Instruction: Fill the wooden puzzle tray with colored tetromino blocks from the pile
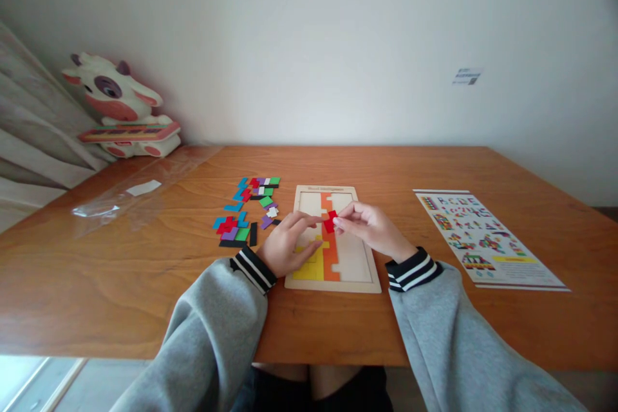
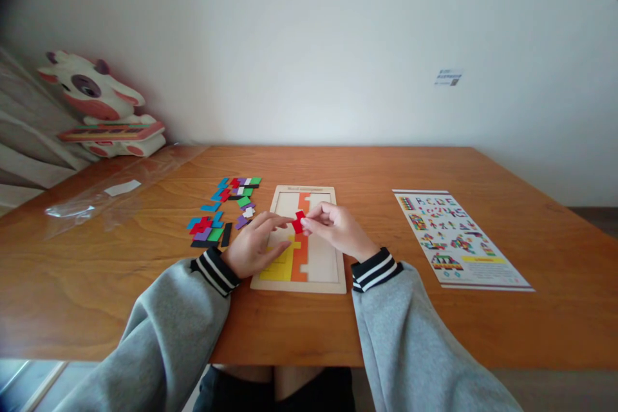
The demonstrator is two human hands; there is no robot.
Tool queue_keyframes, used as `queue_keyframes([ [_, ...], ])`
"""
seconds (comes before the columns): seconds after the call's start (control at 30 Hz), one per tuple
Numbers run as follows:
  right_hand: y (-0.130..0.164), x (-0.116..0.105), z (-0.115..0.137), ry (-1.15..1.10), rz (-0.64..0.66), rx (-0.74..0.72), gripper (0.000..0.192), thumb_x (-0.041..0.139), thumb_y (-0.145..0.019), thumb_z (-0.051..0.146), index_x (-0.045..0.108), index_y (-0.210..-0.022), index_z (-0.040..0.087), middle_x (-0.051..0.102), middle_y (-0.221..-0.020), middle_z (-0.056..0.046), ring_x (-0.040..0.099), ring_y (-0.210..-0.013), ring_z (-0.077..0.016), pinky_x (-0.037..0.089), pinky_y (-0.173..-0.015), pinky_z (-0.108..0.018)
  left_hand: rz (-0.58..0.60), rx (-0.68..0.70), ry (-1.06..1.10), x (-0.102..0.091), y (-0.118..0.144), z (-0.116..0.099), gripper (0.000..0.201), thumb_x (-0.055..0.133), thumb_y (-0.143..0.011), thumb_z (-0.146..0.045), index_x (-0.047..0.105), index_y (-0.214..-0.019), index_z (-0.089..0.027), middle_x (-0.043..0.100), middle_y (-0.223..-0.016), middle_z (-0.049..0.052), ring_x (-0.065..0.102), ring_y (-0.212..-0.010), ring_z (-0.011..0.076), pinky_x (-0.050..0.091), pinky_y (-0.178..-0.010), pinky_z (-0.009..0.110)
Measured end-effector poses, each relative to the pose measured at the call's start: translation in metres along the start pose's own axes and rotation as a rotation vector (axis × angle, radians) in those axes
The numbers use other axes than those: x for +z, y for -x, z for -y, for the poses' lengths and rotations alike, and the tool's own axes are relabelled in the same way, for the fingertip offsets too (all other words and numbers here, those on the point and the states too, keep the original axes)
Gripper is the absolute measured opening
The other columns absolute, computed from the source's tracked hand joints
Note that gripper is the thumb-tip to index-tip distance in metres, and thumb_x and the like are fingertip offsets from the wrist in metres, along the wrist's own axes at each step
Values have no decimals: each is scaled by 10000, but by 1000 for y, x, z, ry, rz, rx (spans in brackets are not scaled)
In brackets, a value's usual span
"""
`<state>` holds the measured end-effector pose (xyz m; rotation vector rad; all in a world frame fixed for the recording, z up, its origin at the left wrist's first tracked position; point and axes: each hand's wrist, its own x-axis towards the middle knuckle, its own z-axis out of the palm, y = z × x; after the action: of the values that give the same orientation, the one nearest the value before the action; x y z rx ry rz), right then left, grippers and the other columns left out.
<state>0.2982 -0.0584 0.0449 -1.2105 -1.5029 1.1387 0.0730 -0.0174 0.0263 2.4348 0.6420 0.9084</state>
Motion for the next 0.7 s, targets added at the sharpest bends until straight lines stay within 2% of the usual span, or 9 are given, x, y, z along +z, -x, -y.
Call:
queue_keyframes([
  [0.1,7,-12,-3,36,20,41,396,727,-749,520,663,-896,158,720,-853,-62,661,-746,-157,538,-719,-303,78,71,-161,-8,2,6,269,516,-918,-222,601,-1171,-190,635,-1069,94,594,-1005,210,507,-937,383],
  [0.23,18,-22,-10,104,257,188,432,714,-758,524,701,-939,132,720,-819,-58,630,-628,-125,515,-556,-248,108,91,-222,-8,3,12,242,474,-916,-190,645,-1087,-181,641,-998,93,598,-922,204,514,-856,355],
  [0.37,24,-24,-11,116,432,297,484,756,-714,519,711,-1000,132,731,-823,-50,648,-611,-116,536,-604,-249,124,111,-235,-6,4,13,244,467,-923,-207,661,-1070,-190,641,-985,89,592,-910,196,504,-853,343],
  [0.57,27,-19,-5,191,433,298,401,764,-713,492,707,-876,130,754,-807,-72,678,-672,-140,527,-624,-244,158,113,-244,-5,5,16,229,485,-910,-183,668,-1047,-191,637,-988,80,599,-902,186,498,-840,323],
  [0.7,28,-15,-3,184,431,309,379,759,-717,491,696,-854,143,754,-775,-66,670,-618,-139,514,-568,-243,164,112,-250,-5,4,14,227,482,-908,-182,670,-1034,-191,642,-982,80,606,-890,181,503,-831,321],
])
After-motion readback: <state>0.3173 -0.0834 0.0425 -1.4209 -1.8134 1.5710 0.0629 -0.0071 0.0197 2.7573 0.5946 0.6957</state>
